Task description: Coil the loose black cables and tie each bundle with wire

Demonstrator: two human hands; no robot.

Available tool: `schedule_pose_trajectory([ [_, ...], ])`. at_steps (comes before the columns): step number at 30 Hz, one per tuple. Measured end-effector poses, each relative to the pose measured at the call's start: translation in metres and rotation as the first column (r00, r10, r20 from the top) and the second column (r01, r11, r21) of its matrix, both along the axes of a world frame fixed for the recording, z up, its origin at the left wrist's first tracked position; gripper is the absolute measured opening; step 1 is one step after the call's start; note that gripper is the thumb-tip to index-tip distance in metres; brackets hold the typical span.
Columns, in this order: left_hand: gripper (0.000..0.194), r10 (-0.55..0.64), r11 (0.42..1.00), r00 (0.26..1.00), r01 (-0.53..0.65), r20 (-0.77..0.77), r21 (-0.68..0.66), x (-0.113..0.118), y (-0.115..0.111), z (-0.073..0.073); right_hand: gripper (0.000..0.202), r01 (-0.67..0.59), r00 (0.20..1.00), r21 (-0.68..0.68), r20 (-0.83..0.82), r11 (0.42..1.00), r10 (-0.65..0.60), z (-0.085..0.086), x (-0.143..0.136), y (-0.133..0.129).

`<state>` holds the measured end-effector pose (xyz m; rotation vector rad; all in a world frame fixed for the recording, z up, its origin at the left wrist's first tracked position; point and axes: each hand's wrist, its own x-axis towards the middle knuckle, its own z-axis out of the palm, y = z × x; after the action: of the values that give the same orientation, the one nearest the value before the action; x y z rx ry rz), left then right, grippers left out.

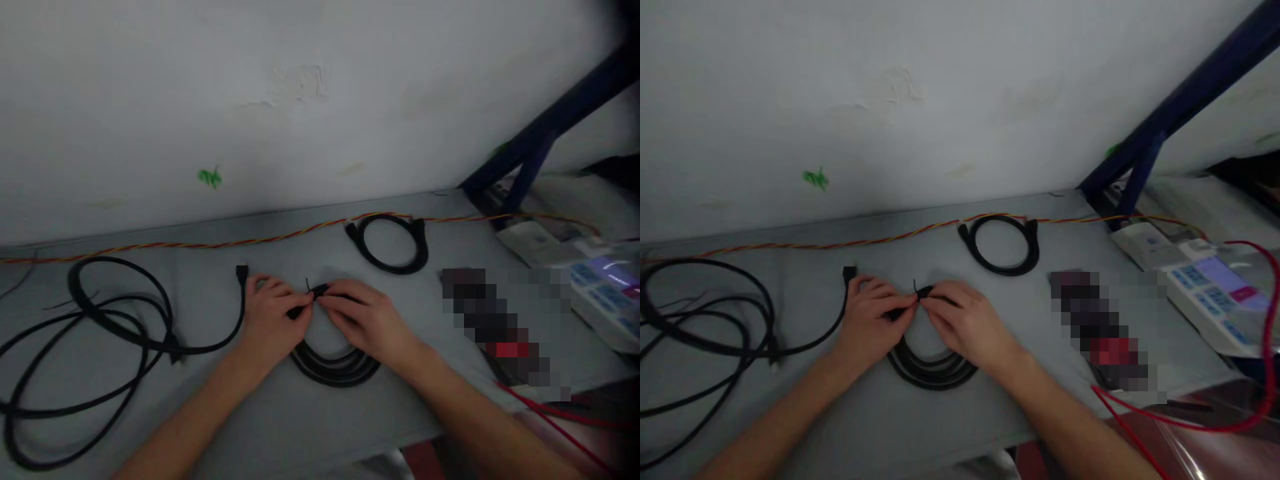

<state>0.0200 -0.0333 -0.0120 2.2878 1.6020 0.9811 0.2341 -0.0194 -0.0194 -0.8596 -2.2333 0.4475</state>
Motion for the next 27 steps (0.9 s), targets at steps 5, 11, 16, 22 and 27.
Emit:
schedule_pose_trajectory([
  [5, 0.011, 0.019, 1.000, 1.000, -0.019, -0.009, -0.019, 0.000, -0.001, 0.003, 0.026, -0.001, 0.990, 0.134, 0.142, 0.991, -0.018, 0.001, -0.004, -0.001],
  [11, 0.012, 0.099, 0.992, 0.995, -0.099, -0.003, -0.076, 0.001, -0.003, 0.004, 0.027, 0.036, 0.967, 0.172, 0.241, 0.984, -0.078, 0.004, -0.010, -0.002],
  [16, 0.009, 0.030, 0.993, 1.000, -0.029, 0.002, -0.115, -0.005, -0.003, 0.008, 0.028, 0.057, 0.951, 0.150, 0.292, 0.987, -0.099, 0.005, -0.014, -0.003],
  [22, 0.027, -0.048, 0.982, 0.987, 0.019, -0.151, -0.186, -0.018, 0.026, 0.022, 0.022, 0.085, 0.950, 0.149, 0.286, 0.985, -0.125, 0.006, -0.017, -0.001],
  [27, 0.031, -0.323, 0.946, 0.830, 0.275, -0.455, -0.171, -0.020, 0.057, 0.037, 0.022, 0.092, 0.954, 0.140, 0.271, 0.986, -0.127, 0.007, -0.017, 0.000],
])
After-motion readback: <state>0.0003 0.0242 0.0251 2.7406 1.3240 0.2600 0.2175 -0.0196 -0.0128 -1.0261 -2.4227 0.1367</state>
